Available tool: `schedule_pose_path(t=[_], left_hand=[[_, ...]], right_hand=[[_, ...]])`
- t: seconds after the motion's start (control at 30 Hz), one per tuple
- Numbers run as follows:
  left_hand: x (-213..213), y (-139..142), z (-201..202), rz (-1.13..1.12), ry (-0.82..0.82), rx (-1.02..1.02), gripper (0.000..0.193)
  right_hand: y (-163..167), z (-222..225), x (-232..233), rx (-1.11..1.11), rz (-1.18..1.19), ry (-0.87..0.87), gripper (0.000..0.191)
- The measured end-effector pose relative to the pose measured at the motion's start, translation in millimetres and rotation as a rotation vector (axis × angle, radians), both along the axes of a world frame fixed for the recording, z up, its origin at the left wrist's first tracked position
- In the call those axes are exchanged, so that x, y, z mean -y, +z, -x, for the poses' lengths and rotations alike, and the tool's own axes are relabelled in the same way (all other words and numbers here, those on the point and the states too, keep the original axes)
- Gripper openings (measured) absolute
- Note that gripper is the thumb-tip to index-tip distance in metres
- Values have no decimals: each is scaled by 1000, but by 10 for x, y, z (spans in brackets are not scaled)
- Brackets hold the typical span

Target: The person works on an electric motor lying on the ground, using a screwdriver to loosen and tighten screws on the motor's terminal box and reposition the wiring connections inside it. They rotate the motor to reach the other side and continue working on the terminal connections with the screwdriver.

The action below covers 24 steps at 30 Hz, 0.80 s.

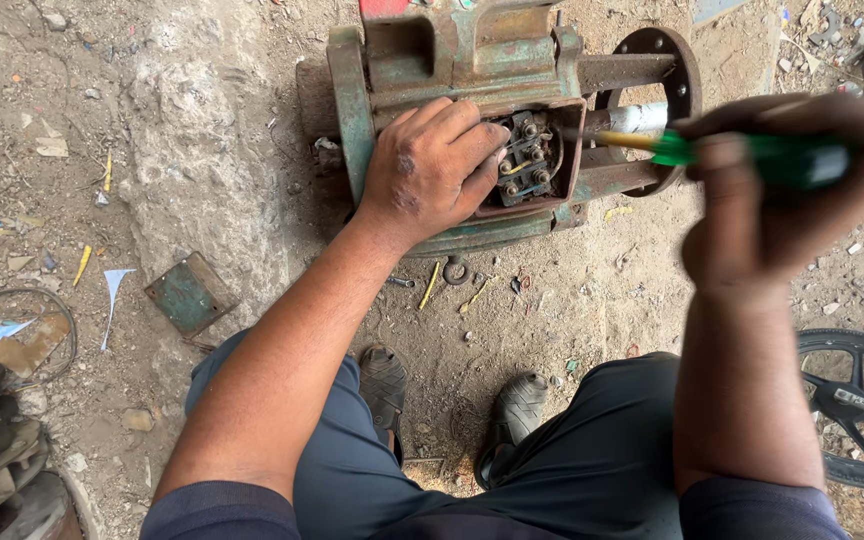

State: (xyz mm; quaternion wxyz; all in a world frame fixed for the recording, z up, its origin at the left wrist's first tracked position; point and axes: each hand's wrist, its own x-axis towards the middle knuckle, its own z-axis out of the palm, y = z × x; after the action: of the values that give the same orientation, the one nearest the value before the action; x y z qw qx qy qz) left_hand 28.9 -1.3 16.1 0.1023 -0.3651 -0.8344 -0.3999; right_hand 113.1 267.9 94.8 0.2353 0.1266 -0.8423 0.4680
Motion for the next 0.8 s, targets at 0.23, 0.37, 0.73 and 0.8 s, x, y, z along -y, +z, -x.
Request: schedule_pose_path(t=[0.23,0.37,0.73,0.8], left_hand=[[-17,19,-35,-22,14,-33,17],[-37,62,-53,-38,19,-39,15],[-47,98,-123,-90,11,-72,18],[-68,63,-116,-109,47,-47,15]], right_hand=[[-188,-58,-544,400,241,-116,26],[-603,108,-552,645,92,-260,26],[-890,-31,-696,472,-425,-473,43],[-929,-50,-731,465,-402,-483,50]])
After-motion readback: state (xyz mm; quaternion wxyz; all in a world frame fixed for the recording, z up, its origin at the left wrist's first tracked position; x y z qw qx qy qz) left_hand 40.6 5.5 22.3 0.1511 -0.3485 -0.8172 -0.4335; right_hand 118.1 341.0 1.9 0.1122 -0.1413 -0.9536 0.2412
